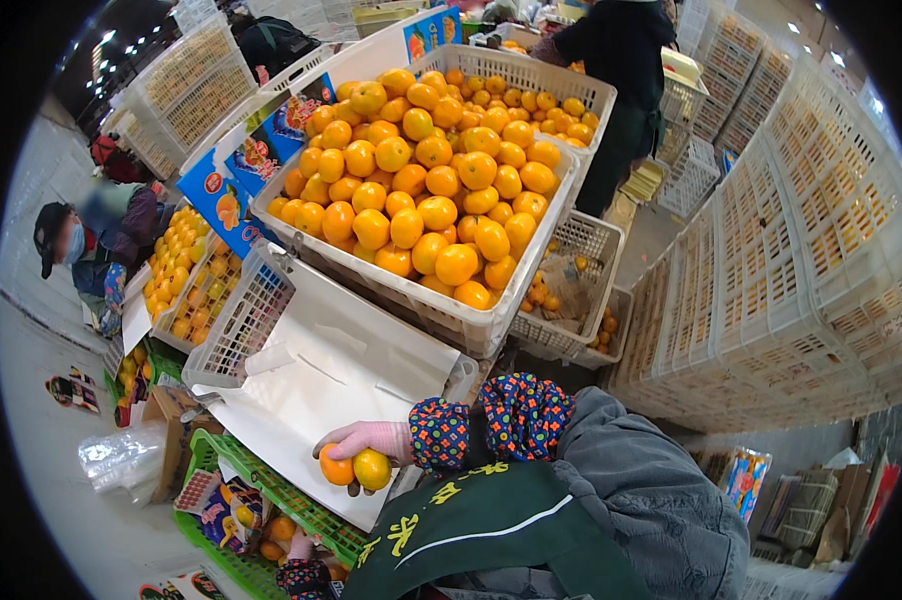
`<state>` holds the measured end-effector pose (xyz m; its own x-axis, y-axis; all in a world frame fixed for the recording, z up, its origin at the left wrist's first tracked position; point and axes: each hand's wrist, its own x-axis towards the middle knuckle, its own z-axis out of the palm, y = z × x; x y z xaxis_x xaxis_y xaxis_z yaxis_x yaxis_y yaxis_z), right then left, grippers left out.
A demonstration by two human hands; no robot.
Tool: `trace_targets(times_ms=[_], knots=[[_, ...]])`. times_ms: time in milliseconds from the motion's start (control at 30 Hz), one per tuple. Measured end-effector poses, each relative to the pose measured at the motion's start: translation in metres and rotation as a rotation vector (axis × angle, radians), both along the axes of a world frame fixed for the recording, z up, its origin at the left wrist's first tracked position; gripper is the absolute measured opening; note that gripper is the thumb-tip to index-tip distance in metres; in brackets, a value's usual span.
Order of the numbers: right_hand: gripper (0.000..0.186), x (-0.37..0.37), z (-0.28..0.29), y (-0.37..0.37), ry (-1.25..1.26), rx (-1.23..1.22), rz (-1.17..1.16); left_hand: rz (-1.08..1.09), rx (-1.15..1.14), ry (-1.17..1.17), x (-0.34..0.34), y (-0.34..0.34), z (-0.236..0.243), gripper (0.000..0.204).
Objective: The person lines a white crate with paper, then picks oranges from a green basket and places them into the crate one by one. The person continues filling the crate with oranges from the basket throughout the clip.
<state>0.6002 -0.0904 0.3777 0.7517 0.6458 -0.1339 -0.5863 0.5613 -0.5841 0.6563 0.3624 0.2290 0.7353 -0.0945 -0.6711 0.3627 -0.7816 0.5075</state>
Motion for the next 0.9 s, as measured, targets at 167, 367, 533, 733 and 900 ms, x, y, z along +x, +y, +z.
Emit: trace_targets(times_ms=[167, 367, 533, 733, 900], knots=[[0.064, 0.000, 0.004, -0.006, -0.013, -0.020, 0.025, 0.045, -0.135, 0.003, 0.001, 0.010, -0.015, 0.066], [0.066, 0.004, 0.003, 0.004, -0.002, -0.061, 0.082, -0.050, -0.039, -0.037, 0.000, 0.015, -0.015, 0.072], [0.062, 0.005, 0.016, 0.008, 0.012, -0.011, 0.055, -0.475, 0.207, -0.346, -0.008, -0.004, 0.016, 0.067], [0.069, 0.003, 0.022, 0.016, 0.030, -0.122, 0.093, -0.026, 0.218, -0.834, -0.044, 0.017, 0.134, 0.051], [0.069, -0.017, 0.023, 0.048, 0.030, -0.167, 0.205, 0.613, 0.224, -1.054, -0.178, 0.022, 0.206, 0.041]])
